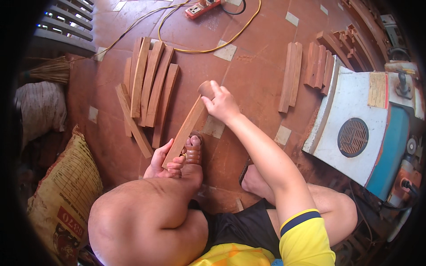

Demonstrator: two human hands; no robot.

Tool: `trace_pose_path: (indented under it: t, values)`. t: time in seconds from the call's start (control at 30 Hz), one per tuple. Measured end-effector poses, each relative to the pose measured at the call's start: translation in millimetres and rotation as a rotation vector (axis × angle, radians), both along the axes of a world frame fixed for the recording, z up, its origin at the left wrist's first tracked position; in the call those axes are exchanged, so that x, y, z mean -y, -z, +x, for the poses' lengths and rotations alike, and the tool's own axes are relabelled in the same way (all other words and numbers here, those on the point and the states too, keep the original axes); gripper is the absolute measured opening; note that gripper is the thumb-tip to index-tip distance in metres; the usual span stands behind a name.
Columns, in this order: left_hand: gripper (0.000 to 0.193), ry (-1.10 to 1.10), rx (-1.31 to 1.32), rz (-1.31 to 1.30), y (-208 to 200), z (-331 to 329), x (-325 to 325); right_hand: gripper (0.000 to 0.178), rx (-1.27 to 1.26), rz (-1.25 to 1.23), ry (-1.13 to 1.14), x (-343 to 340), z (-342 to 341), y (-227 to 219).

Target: The person sits on the floor and sands multiple wooden planks using a sanding block. They hold each plank with one hand and rub the sanding block along its length, then place the finished plank aside and pick up another.

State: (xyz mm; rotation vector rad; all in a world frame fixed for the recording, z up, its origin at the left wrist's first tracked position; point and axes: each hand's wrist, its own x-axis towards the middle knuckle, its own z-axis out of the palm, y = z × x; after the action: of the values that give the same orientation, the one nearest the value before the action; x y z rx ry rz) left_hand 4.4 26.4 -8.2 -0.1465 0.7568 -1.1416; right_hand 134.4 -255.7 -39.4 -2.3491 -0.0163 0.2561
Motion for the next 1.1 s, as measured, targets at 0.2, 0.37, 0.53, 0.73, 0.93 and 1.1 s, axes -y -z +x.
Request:
trace_pose_path:
  t: [0.2, 0.37, 0.53, 0.73, 0.93, 1.1]
  values:
    - [0.053, 0.093, 0.095, 0.150, 5.3, -7.5, -3.4, 0.073, 0.283, 0.295, -0.567, -31.9, -79.4, -58.1]
    - [0.056, 0.101, 0.060, 0.162, -1.5, 0.1, 1.0, 0.061, 0.134, 0.026, -0.185, 2.4, -20.7, -18.2]
    - [0.049, 0.153, 0.122, 0.263, -12.2, 2.5, 3.4, 0.067, 0.239, 0.120, -0.403, -10.3, -28.6, -40.6]
    - [0.048, 0.187, 0.135, 0.321, -8.8, -1.6, 7.3, 0.070, 0.320, 0.289, -0.562, -16.2, -59.3, -44.7]
    - [0.045, 0.223, 0.173, 0.426, -36.5, 11.6, 21.8, 0.062, 0.257, -0.068, -0.160, 29.4, 0.8, -4.7]
    - [0.041, 0.176, 0.166, 0.407, -29.3, 3.2, 16.2, 0.075, 0.207, 0.270, -0.622, -12.2, -72.8, -50.8]
